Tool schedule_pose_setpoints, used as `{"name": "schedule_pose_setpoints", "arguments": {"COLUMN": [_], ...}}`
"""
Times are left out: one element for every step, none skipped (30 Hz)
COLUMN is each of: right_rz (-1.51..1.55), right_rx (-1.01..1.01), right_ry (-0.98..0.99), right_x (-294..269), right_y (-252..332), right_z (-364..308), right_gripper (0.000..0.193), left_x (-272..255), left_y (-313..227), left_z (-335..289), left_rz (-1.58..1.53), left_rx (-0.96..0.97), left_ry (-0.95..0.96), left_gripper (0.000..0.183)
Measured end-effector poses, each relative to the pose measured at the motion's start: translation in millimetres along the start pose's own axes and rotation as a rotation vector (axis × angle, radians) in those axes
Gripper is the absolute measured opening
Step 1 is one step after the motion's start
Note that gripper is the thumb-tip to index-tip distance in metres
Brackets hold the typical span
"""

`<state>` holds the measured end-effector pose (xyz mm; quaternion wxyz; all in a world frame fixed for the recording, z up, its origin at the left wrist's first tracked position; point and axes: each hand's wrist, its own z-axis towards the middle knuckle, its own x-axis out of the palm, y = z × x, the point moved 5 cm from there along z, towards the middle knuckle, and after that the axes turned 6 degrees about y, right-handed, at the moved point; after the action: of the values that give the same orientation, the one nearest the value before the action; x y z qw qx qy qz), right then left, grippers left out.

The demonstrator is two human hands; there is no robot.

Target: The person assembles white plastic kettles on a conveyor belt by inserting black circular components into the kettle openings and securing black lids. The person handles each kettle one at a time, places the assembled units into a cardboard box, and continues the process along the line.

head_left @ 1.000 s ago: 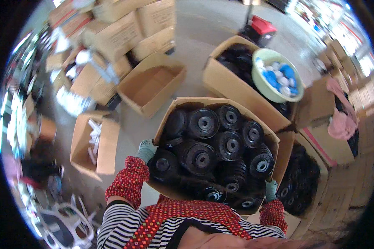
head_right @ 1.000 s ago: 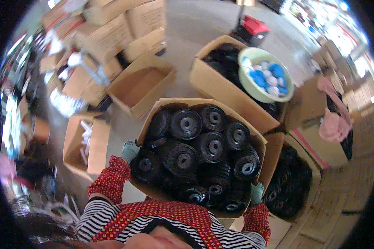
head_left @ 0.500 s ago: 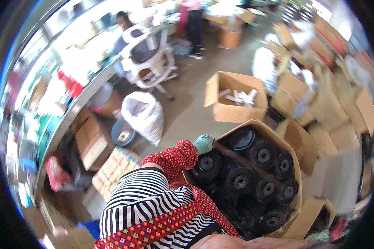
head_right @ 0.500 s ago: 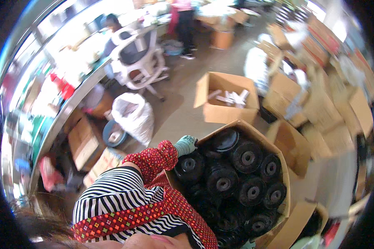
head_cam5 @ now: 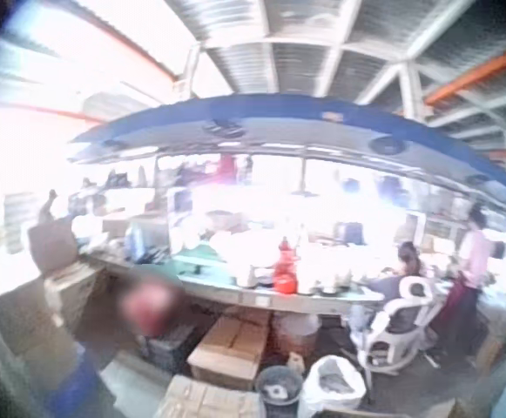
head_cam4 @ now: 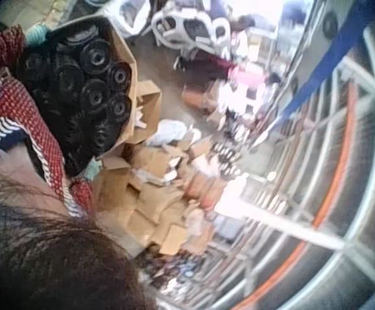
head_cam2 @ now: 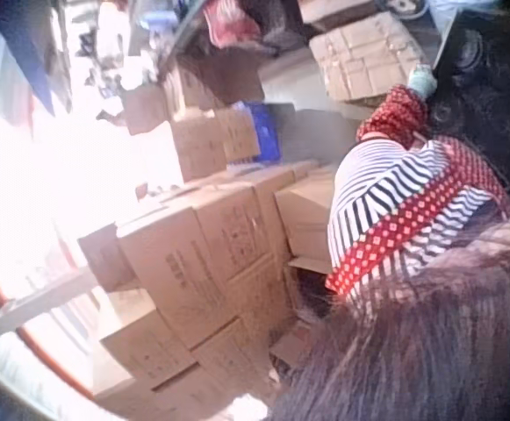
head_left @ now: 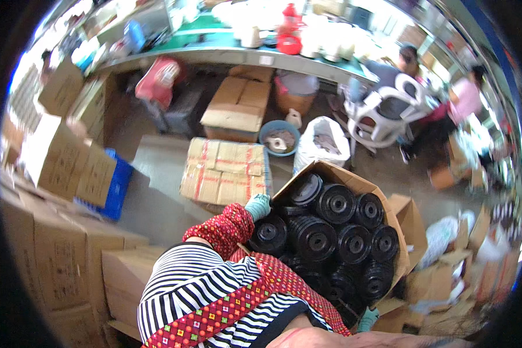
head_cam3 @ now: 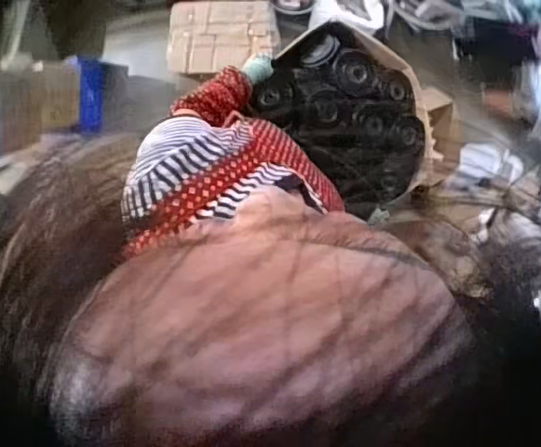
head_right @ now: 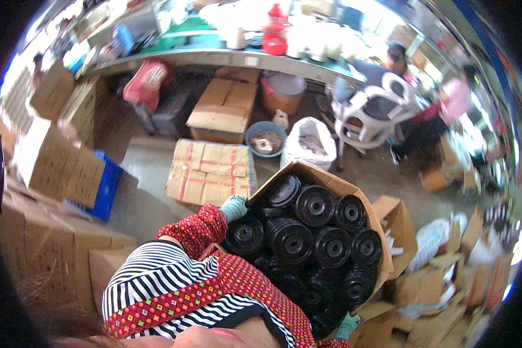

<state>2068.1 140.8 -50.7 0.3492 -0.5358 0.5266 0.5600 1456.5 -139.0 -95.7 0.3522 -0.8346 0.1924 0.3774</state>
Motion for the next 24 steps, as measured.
{"name": "schedule_pose_setpoints", "arguments": {"right_rz": [-0.025,-0.053,-0.074,-0.102,-0.117,-0.128,-0.143,-0.154,-0.152,-0.152,-0.161,-0.170,-0.174,-0.173,-0.254,-0.084,-0.117,-0.113,-0.058,-0.001,-0.035,0.023,0.058,0.066], "right_rx": [-0.043,-0.075,-0.128,-0.182,-0.201,-0.235,-0.291,-0.345,-0.377,-0.408,-0.429,-0.427,-0.399,-0.370,-0.354,-0.420,-0.493,-0.516,-0.593,-0.628,-0.662,-0.704,-0.709,-0.720], "right_ry": [0.001,0.005,0.019,0.027,0.030,0.039,0.039,0.034,0.025,0.038,0.047,0.076,0.098,0.114,0.097,0.119,0.140,0.132,0.209,0.260,0.232,0.276,0.300,0.330], "right_x": [-2.9,-6.4,-1.7,-2.3,-8.8,-8.0,-8.3,-11.8,-9.7,-6.9,1.0,12.9,24.3,32.9,43.4,48.5,67.5,84.0,102.4,111.8,114.7,120.3,124.9,127.3], "right_y": [24.6,45.1,71.8,95.3,114.7,137.7,166.9,191.7,202.2,224.5,252.9,297.2,325.7,351.7,370.0,371.5,415.9,448.6,498.0,522.0,534.3,551.2,568.5,590.9], "right_z": [13.4,21.5,42.3,62.4,68.3,82.6,107.1,128.7,142.8,156.8,177.5,193.4,203.1,214.7,234.3,260.2,261.7,260.2,250.6,242.0,253.3,255.2,255.7,251.7], "right_gripper": [0.043,0.043,0.044,0.044,0.044,0.045,0.045,0.045,0.046,0.046,0.046,0.048,0.050,0.052,0.053,0.050,0.047,0.044,0.041,0.037,0.034,0.035,0.035,0.035], "left_x": [-9.1,-17.1,-33.2,-50.5,-65.0,-87.4,-97.7,-106.4,-122.6,-132.2,-138.4,-141.8,-145.9,-149.7,-156.9,-160.6,-145.8,-152.6,-155.5,-173.6,-185.2,-193.8,-200.5,-194.6], "left_y": [27.1,51.0,78.5,101.8,105.3,121.0,143.2,162.1,176.8,193.1,207.0,227.1,240.4,253.6,261.8,264.1,282.5,295.4,310.8,313.4,307.5,307.2,312.7,324.3], "left_z": [-3.0,-7.0,-16.1,-21.2,-22.9,-32.4,-38.8,-43.9,-45.0,-54.8,-60.8,-70.2,-74.0,-78.8,-79.3,-75.9,-88.8,-83.5,-105.8,-116.4,-122.8,-130.2,-133.7,-136.3], "left_rz": [-0.014,-0.022,-0.063,-0.108,-0.138,-0.186,-0.219,-0.254,-0.252,-0.251,-0.251,-0.268,-0.275,-0.283,-0.270,-0.253,-0.166,-0.040,-0.082,-0.124,-0.213,-0.289,-0.251,-0.236], "left_rx": [0.004,0.008,-0.065,-0.135,-0.169,-0.208,-0.246,-0.283,-0.296,-0.331,-0.361,-0.405,-0.452,-0.499,-0.519,-0.509,-0.557,-0.540,-0.633,-0.681,-0.710,-0.748,-0.774,-0.807], "left_ry": [-0.116,-0.225,-0.215,-0.207,-0.174,-0.201,-0.247,-0.294,-0.321,-0.339,-0.355,-0.358,-0.379,-0.405,-0.421,-0.440,-0.589,-0.741,-0.639,-0.530,-0.485,-0.431,-0.475,-0.507], "left_gripper": [0.034,0.034,0.034,0.034,0.035,0.034,0.034,0.033,0.033,0.033,0.034,0.035,0.035,0.036,0.034,0.036,0.037,0.037,0.038,0.040,0.040,0.040,0.040,0.039]}}
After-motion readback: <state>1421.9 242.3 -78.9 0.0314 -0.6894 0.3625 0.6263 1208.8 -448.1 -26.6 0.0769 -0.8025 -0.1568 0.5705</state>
